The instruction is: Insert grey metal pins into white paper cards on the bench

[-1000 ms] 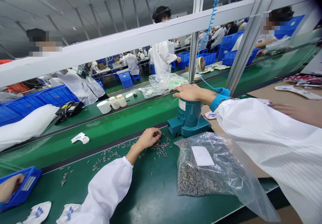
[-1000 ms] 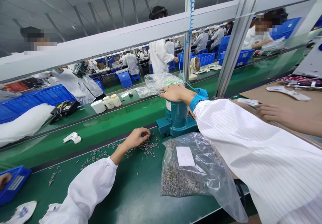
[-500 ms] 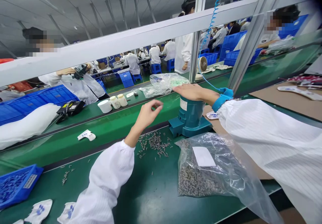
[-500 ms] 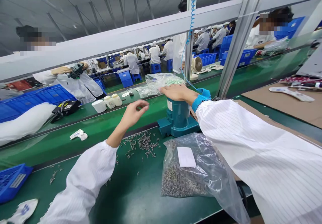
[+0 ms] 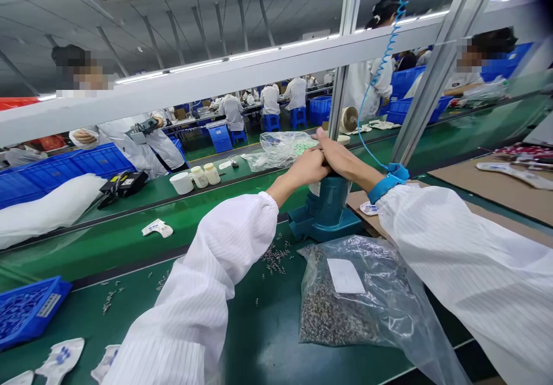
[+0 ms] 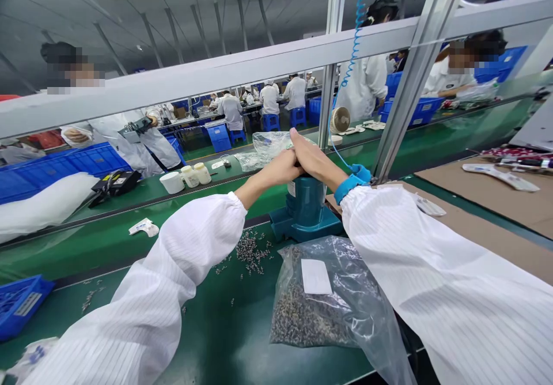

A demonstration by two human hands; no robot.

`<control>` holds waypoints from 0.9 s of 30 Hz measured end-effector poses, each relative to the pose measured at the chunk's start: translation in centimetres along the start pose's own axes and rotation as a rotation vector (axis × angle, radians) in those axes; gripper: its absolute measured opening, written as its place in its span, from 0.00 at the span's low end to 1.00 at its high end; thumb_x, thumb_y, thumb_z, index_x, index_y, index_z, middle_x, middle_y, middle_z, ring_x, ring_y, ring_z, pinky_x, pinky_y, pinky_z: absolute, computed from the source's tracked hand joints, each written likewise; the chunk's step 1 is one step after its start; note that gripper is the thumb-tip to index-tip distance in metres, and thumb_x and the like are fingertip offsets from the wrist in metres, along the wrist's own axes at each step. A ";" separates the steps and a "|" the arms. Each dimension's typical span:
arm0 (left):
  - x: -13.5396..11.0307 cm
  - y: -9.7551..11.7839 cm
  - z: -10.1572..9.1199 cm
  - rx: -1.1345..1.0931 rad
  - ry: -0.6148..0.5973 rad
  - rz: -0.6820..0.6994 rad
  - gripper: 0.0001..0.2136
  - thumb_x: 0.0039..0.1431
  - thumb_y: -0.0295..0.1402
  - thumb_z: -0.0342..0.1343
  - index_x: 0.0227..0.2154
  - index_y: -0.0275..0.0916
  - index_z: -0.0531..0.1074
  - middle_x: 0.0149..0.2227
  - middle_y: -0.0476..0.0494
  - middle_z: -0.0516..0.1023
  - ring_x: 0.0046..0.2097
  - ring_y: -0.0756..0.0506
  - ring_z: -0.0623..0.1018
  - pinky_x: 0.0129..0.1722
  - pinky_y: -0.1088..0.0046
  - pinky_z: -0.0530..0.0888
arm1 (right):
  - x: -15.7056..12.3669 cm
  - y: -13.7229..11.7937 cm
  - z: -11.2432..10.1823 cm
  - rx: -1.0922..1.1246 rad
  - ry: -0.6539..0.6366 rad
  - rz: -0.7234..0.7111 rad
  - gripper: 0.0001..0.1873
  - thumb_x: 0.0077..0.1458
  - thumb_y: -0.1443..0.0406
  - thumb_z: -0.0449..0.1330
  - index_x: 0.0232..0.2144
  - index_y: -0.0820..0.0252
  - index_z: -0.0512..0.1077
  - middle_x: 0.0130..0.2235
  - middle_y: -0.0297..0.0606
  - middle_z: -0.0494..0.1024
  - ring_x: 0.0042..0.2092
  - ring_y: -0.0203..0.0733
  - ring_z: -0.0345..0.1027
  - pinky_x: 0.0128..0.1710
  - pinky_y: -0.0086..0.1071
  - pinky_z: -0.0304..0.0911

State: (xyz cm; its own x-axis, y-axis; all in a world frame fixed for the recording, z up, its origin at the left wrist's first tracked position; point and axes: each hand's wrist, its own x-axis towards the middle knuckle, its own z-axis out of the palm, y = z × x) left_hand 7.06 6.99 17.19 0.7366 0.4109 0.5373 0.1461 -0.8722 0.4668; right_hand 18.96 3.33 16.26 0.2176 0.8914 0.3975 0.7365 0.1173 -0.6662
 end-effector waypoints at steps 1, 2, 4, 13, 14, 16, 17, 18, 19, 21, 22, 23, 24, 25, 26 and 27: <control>-0.5 0.1 -0.5 0.022 -0.020 -0.001 0.07 0.52 0.23 0.59 0.34 0.36 0.79 0.43 0.37 0.81 0.47 0.37 0.78 0.51 0.63 0.72 | -0.2 -0.2 -0.1 0.007 -0.005 0.002 0.49 0.61 0.38 0.24 0.65 0.56 0.61 0.64 0.40 0.67 0.65 0.49 0.58 0.63 0.43 0.55; -1.4 0.2 -1.2 0.064 -0.042 -0.032 0.07 0.56 0.25 0.58 0.37 0.37 0.78 0.45 0.38 0.81 0.49 0.38 0.77 0.52 0.63 0.71 | -0.5 -0.5 -0.2 0.017 -0.014 0.013 0.48 0.61 0.38 0.25 0.65 0.56 0.61 0.63 0.40 0.68 0.65 0.50 0.59 0.63 0.44 0.54; -4.3 -0.1 -2.6 0.187 -0.064 -0.162 0.11 0.64 0.30 0.52 0.46 0.40 0.75 0.50 0.40 0.79 0.52 0.40 0.76 0.54 0.63 0.70 | -1.0 -1.0 -0.6 0.036 -0.045 0.042 0.47 0.61 0.37 0.28 0.65 0.57 0.62 0.59 0.41 0.73 0.63 0.53 0.61 0.63 0.45 0.54; -19.6 -6.0 -0.3 0.449 -0.445 -0.635 0.09 0.63 0.35 0.59 0.43 0.36 0.74 0.44 0.41 0.78 0.44 0.43 0.78 0.46 0.60 0.76 | -2.0 -2.5 -1.1 -0.023 -0.120 0.039 0.43 0.64 0.40 0.31 0.63 0.58 0.64 0.55 0.43 0.77 0.62 0.55 0.62 0.63 0.46 0.54; -20.0 -6.3 0.4 0.454 -0.466 -0.647 0.11 0.65 0.37 0.58 0.45 0.36 0.73 0.46 0.41 0.77 0.46 0.44 0.78 0.46 0.60 0.76 | -2.0 -2.5 -1.1 -0.036 -0.123 0.039 0.43 0.64 0.40 0.31 0.63 0.58 0.64 0.55 0.43 0.77 0.62 0.55 0.62 0.62 0.47 0.54; -20.3 -6.6 1.4 0.453 -0.492 -0.658 0.13 0.66 0.38 0.56 0.49 0.36 0.72 0.49 0.41 0.75 0.47 0.44 0.77 0.47 0.59 0.76 | -1.9 -2.7 -1.2 -0.062 -0.133 0.045 0.42 0.64 0.40 0.31 0.61 0.57 0.66 0.54 0.43 0.77 0.62 0.56 0.62 0.62 0.48 0.54; -20.3 -6.7 1.6 0.450 -0.496 -0.659 0.13 0.66 0.38 0.56 0.49 0.37 0.71 0.50 0.40 0.74 0.48 0.43 0.77 0.47 0.59 0.76 | -1.9 -2.7 -1.2 -0.074 -0.138 0.047 0.42 0.64 0.41 0.30 0.60 0.57 0.67 0.55 0.43 0.77 0.62 0.56 0.62 0.62 0.48 0.54; -20.3 -6.8 1.8 0.445 -0.496 -0.658 0.13 0.66 0.38 0.56 0.50 0.37 0.71 0.50 0.40 0.74 0.48 0.43 0.77 0.47 0.59 0.76 | -1.9 -2.8 -1.2 -0.085 -0.142 0.049 0.42 0.64 0.41 0.30 0.58 0.56 0.69 0.55 0.42 0.77 0.62 0.57 0.62 0.62 0.47 0.54; -20.3 -6.8 1.8 0.438 -0.491 -0.656 0.13 0.66 0.38 0.56 0.49 0.37 0.71 0.50 0.40 0.74 0.48 0.43 0.77 0.47 0.59 0.76 | -1.9 -2.8 -1.2 -0.092 -0.144 0.050 0.42 0.64 0.41 0.30 0.57 0.56 0.70 0.55 0.42 0.77 0.62 0.57 0.62 0.62 0.47 0.54; -20.2 -6.8 1.6 0.416 -0.462 -0.647 0.13 0.66 0.38 0.56 0.48 0.36 0.72 0.49 0.41 0.75 0.46 0.44 0.77 0.46 0.60 0.76 | -1.9 -2.8 -1.3 -0.082 -0.142 0.046 0.41 0.65 0.41 0.31 0.56 0.56 0.71 0.54 0.41 0.77 0.61 0.57 0.62 0.63 0.48 0.53; -20.2 -6.8 1.4 0.401 -0.437 -0.639 0.12 0.65 0.38 0.57 0.46 0.36 0.73 0.47 0.41 0.76 0.45 0.45 0.78 0.46 0.61 0.77 | -1.9 -2.7 -1.3 -0.072 -0.140 0.043 0.41 0.65 0.41 0.32 0.56 0.56 0.71 0.54 0.41 0.78 0.61 0.57 0.62 0.63 0.48 0.52; -20.1 -6.8 1.1 0.381 -0.405 -0.626 0.10 0.65 0.36 0.57 0.44 0.36 0.74 0.44 0.42 0.77 0.43 0.45 0.78 0.45 0.62 0.76 | -1.9 -2.7 -1.2 -0.062 -0.138 0.042 0.40 0.65 0.42 0.32 0.56 0.57 0.71 0.53 0.42 0.78 0.61 0.57 0.62 0.63 0.48 0.51; -19.9 -6.7 0.8 0.358 -0.366 -0.607 0.08 0.63 0.34 0.58 0.41 0.36 0.75 0.42 0.42 0.78 0.42 0.45 0.78 0.44 0.63 0.76 | -1.9 -2.7 -1.2 -0.055 -0.137 0.043 0.40 0.65 0.42 0.32 0.57 0.58 0.71 0.53 0.42 0.78 0.61 0.57 0.63 0.63 0.48 0.51; -19.6 -6.6 0.3 0.332 -0.320 -0.584 0.05 0.62 0.32 0.58 0.38 0.37 0.76 0.39 0.43 0.79 0.41 0.45 0.79 0.43 0.65 0.76 | -1.9 -2.7 -1.2 -0.053 -0.137 0.047 0.40 0.65 0.42 0.32 0.57 0.58 0.70 0.53 0.42 0.78 0.61 0.57 0.63 0.63 0.48 0.52; -19.1 -6.4 -0.3 0.302 -0.270 -0.556 0.04 0.60 0.29 0.58 0.36 0.38 0.77 0.37 0.43 0.80 0.40 0.44 0.79 0.43 0.67 0.75 | -1.9 -2.7 -1.2 -0.056 -0.138 0.052 0.41 0.65 0.42 0.32 0.58 0.58 0.70 0.52 0.42 0.79 0.60 0.57 0.63 0.63 0.48 0.52; -18.5 -6.2 -1.0 0.271 -0.215 -0.527 0.05 0.58 0.27 0.57 0.35 0.38 0.78 0.36 0.43 0.81 0.39 0.44 0.79 0.42 0.68 0.75 | -1.9 -2.7 -1.2 -0.056 -0.138 0.058 0.41 0.65 0.41 0.32 0.59 0.58 0.69 0.52 0.42 0.79 0.60 0.57 0.64 0.62 0.48 0.53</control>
State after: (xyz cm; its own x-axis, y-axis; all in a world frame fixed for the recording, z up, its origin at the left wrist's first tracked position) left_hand -8.14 5.04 5.05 0.6325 0.7656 0.1174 0.6667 -0.6153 0.4206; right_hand 17.32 0.82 18.10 0.1736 0.9481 0.2663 0.7607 0.0426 -0.6477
